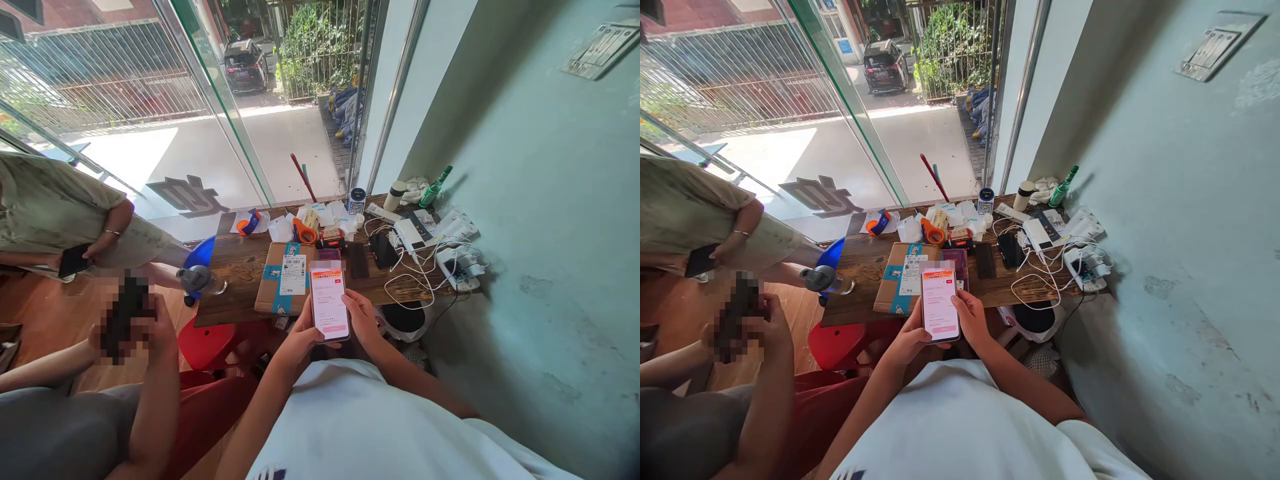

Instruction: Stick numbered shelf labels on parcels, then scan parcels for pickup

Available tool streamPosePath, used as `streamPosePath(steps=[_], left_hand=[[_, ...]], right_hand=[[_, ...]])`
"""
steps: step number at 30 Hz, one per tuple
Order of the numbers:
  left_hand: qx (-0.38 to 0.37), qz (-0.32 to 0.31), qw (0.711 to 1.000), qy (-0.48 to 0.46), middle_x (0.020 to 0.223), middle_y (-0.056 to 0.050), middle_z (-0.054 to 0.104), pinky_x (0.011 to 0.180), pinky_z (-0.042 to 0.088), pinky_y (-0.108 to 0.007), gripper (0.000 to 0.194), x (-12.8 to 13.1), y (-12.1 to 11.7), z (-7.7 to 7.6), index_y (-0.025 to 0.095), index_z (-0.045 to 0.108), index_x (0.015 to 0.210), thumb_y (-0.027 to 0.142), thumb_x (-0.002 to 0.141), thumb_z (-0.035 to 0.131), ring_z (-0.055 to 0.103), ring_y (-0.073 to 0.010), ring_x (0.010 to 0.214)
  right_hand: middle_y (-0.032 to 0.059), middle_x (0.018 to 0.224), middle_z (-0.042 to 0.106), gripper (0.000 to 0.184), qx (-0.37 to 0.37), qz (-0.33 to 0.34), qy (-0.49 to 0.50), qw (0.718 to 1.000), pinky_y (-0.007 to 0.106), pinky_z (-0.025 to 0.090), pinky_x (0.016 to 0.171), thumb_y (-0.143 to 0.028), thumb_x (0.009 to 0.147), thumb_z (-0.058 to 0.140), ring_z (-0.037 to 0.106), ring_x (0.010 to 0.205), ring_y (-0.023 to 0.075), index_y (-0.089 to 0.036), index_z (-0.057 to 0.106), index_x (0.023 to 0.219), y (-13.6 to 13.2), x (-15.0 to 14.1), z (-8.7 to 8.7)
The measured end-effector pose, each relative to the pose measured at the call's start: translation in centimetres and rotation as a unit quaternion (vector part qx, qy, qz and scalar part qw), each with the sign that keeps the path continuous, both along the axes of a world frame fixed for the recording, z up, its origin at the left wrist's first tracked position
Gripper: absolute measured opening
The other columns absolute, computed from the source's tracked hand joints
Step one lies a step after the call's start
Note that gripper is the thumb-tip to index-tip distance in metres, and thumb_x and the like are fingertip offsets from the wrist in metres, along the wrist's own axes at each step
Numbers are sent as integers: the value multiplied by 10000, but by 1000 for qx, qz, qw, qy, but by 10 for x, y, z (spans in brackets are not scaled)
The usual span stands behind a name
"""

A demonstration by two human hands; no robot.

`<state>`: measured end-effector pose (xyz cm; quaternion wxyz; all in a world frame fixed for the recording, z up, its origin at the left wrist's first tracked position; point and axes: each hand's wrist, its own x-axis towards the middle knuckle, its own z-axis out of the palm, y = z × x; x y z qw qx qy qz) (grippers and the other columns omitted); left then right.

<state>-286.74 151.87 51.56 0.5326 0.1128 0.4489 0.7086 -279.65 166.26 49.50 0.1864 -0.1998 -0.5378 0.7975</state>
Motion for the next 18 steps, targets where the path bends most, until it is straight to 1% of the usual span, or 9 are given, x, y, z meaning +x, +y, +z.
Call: streamPosePath(steps=[5, 13, 18], left_hand=[[2, 4, 1000, 3, 1424, -48, 462, 663, 623, -389, 976, 0, 0, 0, 383, 235, 1444, 32, 582, 530, 605, -290, 1081], [-10, 5, 1000, -1, 1412, -56, 477, 671, 621, -405, 1028, 0, 1, 8, 389, 167, 1473, 49, 573, 529, 598, -301, 1096], [-9, 11, 1000, -7, 1388, -56, 504, 656, 621, -387, 1034, -1, 2, 7, 391, 179, 1471, 44, 563, 532, 610, -294, 1073]], right_hand=[[18, 770, 696, 250, -1, 1, -2, 1000, 256, 427, 572, -404, 857, 579, 573, 633, 155, -196, 712, 893, 1, 0, 0], [22, 766, 698, 256, -6, -15, -13, 1000, 259, 443, 580, -413, 830, 600, 586, 646, 164, -187, 716, 859, 0, -1, 0], [24, 767, 699, 260, -13, -9, -13, 1000, 259, 442, 572, -416, 837, 597, 590, 647, 167, -186, 711, 878, 0, -2, -2]])
